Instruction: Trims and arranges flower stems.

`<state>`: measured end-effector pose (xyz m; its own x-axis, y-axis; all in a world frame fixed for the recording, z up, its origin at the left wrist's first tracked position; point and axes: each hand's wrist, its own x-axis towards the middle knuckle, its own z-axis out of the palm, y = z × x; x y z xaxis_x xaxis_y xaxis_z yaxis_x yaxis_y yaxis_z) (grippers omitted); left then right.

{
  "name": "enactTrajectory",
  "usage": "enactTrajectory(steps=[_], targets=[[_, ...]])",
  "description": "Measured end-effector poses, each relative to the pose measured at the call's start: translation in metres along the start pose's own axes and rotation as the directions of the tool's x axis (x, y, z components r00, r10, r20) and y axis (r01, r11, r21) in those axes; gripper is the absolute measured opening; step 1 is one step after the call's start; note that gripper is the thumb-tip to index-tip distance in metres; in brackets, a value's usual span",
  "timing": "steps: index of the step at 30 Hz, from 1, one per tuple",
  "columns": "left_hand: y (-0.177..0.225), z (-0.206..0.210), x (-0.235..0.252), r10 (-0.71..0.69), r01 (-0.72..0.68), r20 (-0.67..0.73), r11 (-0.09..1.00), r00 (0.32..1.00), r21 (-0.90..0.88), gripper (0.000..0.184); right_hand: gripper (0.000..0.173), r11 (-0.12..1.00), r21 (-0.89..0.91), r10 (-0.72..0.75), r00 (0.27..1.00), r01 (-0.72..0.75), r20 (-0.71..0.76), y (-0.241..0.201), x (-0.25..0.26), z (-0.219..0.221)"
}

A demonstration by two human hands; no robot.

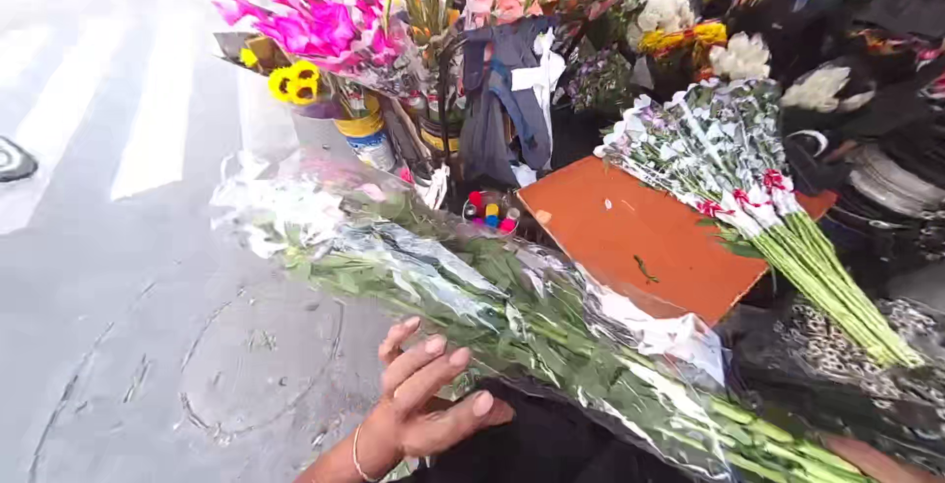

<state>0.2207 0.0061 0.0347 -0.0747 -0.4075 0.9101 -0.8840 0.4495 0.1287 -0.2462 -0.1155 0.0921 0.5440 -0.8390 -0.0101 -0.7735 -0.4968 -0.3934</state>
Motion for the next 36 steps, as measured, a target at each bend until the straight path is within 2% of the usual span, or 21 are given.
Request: enactTrajectory(steps=[2, 4, 6, 8, 9, 11, 12, 14, 17, 20, 22, 24, 25, 27, 29, 30, 32, 33, 34, 35, 36], targets=[[-0.002, 0.005, -0.035, -0.107, 0.097, 0.132, 0.992, 0.985, 0.078, 0.058, 0.048, 0.979, -0.068, -0.186, 0.976, 0.195, 0.117, -0.041, 0.049, 0.008], [-0.015, 0.022, -0.083, -0.171, 0.163, 0.157, 0.985, 0.973, 0.058, 0.038, 0.057, 0.932, -0.156, -0.281, 0.922, 0.329, 0.265, -0.086, 0.103, 0.031], [-0.035, 0.036, -0.139, -0.268, 0.267, 0.136, 0.963, 0.954, 0.031, 0.021, 0.058, 0.908, -0.198, -0.203, 0.802, 0.369, 0.562, -0.139, 0.16, 0.053], [-0.05, 0.047, -0.192, -0.496, 0.491, 0.161, 0.868, 0.853, 0.072, 0.019, 0.056, 0.857, -0.218, -0.179, 0.666, 0.467, 0.724, -0.183, 0.204, 0.09], [-0.052, 0.05, -0.214, -0.644, 0.642, 0.227, 0.761, 0.73, 0.096, 0.021, 0.055, 0.829, -0.217, -0.185, 0.62, 0.515, 0.762, -0.199, 0.218, 0.114], [-0.055, 0.057, -0.24, -0.855, 0.889, 0.385, 0.431, 0.347, 0.154, 0.03, 0.051, 0.787, -0.236, -0.155, 0.553, 0.57, 0.818, -0.226, 0.23, 0.159], [-0.058, 0.062, -0.249, -0.881, 0.936, 0.439, 0.289, 0.177, 0.203, 0.035, 0.049, 0.771, -0.251, -0.131, 0.531, 0.585, 0.837, -0.235, 0.231, 0.179], [-0.059, 0.07, -0.254, -0.86, 0.94, 0.505, 0.114, -0.069, 0.322, 0.054, 0.044, 0.739, -0.301, -0.071, 0.513, 0.603, 0.855, -0.245, 0.224, 0.207], [-0.057, 0.082, -0.241, -0.702, 0.887, 0.651, 0.059, -0.289, 0.458, 0.083, 0.041, 0.711, -0.374, 0.009, 0.524, 0.596, 0.852, -0.249, 0.21, 0.215], [-0.056, 0.1, -0.231, -0.56, 0.811, 0.722, 0.142, -0.407, 0.567, 0.078, 0.035, 0.703, -0.437, 0.08, 0.548, 0.562, 0.833, -0.244, 0.198, 0.203], [-0.059, 0.116, -0.226, -0.489, 0.751, 0.774, 0.307, -0.403, 0.585, 0.058, 0.032, 0.728, -0.462, 0.116, 0.574, 0.506, 0.811, -0.234, 0.194, 0.19], [-0.052, 0.13, -0.206, -0.406, 0.751, 0.854, 0.436, -0.327, 0.495, 0.043, 0.031, 0.762, -0.478, 0.151, 0.597, 0.437, 0.788, -0.221, 0.188, 0.18], [-0.046, 0.135, -0.188, -0.38, 0.784, 0.886, 0.451, -0.265, 0.427, 0.04, 0.03, 0.781, -0.48, 0.166, 0.609, 0.399, 0.776, -0.212, 0.184, 0.178], [-0.033, 0.148, -0.146, -0.358, 0.904, 0.93, 0.365, -0.084, 0.222, 0.035, 0.03, 0.837, -0.463, 0.195, 0.632, 0.29, 0.75, -0.192, 0.176, 0.178], [-0.009, 0.165, -0.115, -0.322, 0.98, 0.943, 0.195, 0.09, -0.027, 0.03, 0.027, 0.88, -0.44, 0.237, 0.64, 0.177, 0.731, -0.169, 0.161, 0.183], [0.008, 0.171, -0.1, -0.284, 0.987, 0.947, 0.096, 0.148, -0.126, 0.027, 0.025, 0.905, -0.414, 0.262, 0.643, 0.094, 0.72, -0.156, 0.152, 0.186], [0.046, 0.172, -0.072, -0.125, 0.962, 0.959, -0.062, 0.256, -0.265, 0.022, 0.03, 0.947, -0.309, 0.281, 0.677, -0.082, 0.68, -0.12, 0.129, 0.194], [0.066, 0.168, -0.061, 0.018, 0.941, 0.947, -0.119, 0.322, -0.317, 0.021, 0.036, 0.958, -0.245, 0.276, 0.705, -0.148, 0.653, -0.1, 0.115, 0.198], [0.085, 0.163, -0.054, 0.177, 0.92, 0.905, -0.147, 0.387, -0.364, 0.022, 0.042, 0.961, -0.205, 0.274, 0.709, -0.184, 0.649, -0.083, 0.1, 0.201], [0.099, 0.16, -0.048, 0.302, 0.904, 0.853, -0.104, 0.426, -0.414, 0.023, 0.043, 0.964, -0.178, 0.267, 0.717, -0.199, 0.644, -0.069, 0.083, 0.205], [0.107, 0.16, -0.046, 0.351, 0.878, 0.829, 0.034, 0.436, -0.477, 0.022, 0.043, 0.96, -0.145, 0.276, 0.723, -0.239, 0.633, -0.06, 0.064, 0.206]])
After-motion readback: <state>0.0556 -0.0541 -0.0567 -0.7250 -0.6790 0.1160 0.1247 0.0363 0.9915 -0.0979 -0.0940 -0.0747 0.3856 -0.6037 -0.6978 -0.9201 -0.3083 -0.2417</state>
